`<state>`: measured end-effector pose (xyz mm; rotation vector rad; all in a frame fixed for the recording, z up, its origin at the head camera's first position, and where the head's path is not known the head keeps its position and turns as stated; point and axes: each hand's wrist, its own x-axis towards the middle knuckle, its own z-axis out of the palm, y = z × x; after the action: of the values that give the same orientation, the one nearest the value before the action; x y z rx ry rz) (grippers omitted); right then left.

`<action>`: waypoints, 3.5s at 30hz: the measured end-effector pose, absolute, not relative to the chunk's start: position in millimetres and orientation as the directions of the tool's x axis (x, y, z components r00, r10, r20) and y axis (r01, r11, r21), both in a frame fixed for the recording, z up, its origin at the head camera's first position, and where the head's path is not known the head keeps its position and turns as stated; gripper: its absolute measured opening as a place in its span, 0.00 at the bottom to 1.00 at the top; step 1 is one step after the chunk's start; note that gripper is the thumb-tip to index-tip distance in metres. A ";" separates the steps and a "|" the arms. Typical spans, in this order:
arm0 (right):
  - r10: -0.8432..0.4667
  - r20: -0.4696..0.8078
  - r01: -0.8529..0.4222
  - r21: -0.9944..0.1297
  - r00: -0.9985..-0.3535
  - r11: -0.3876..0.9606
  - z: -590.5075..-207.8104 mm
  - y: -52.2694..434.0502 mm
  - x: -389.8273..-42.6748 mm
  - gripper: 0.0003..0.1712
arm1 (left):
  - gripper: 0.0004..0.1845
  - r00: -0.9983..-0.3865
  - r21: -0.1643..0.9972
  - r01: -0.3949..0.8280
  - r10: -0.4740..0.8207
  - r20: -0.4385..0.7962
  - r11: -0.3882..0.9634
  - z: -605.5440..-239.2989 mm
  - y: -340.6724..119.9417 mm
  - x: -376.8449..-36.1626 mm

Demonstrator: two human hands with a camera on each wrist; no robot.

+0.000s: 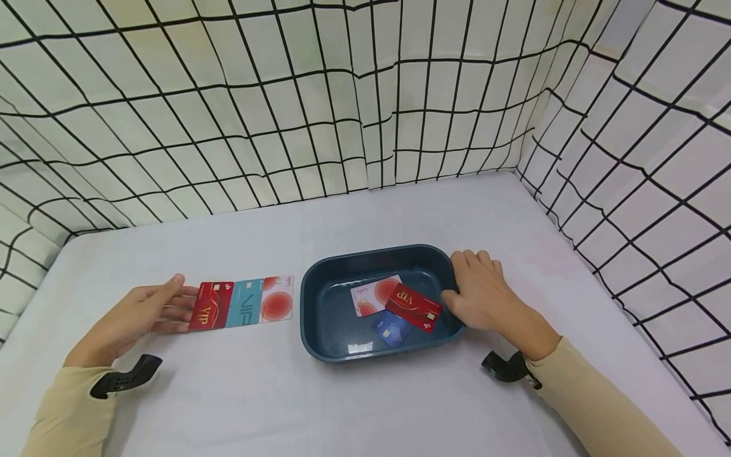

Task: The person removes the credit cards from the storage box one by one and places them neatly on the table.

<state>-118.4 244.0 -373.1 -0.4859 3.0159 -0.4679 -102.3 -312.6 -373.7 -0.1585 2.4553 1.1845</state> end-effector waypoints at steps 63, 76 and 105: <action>-0.325 0.019 -0.318 -0.267 -0.945 0.910 -371.0 244.7 -116.8 0.14 | 0.18 -0.960 0.557 0.149 0.253 -0.115 0.817 -337.0 -225.2 -109.6; -0.345 0.042 -0.346 -0.208 -0.938 0.915 -370.0 247.7 -116.9 0.11 | 0.15 -0.915 0.599 0.280 0.397 -0.071 0.751 -325.3 -181.2 -124.6; -0.350 0.063 -0.356 -0.195 -0.935 0.914 -371.8 248.4 -117.4 0.14 | 0.12 -0.803 0.602 0.471 0.595 -0.009 0.644 -308.3 -98.7 -146.9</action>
<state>-117.4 248.4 -371.8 -0.5714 3.0991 -0.3243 -146.9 -98.7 -308.3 0.8732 2.6575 0.8859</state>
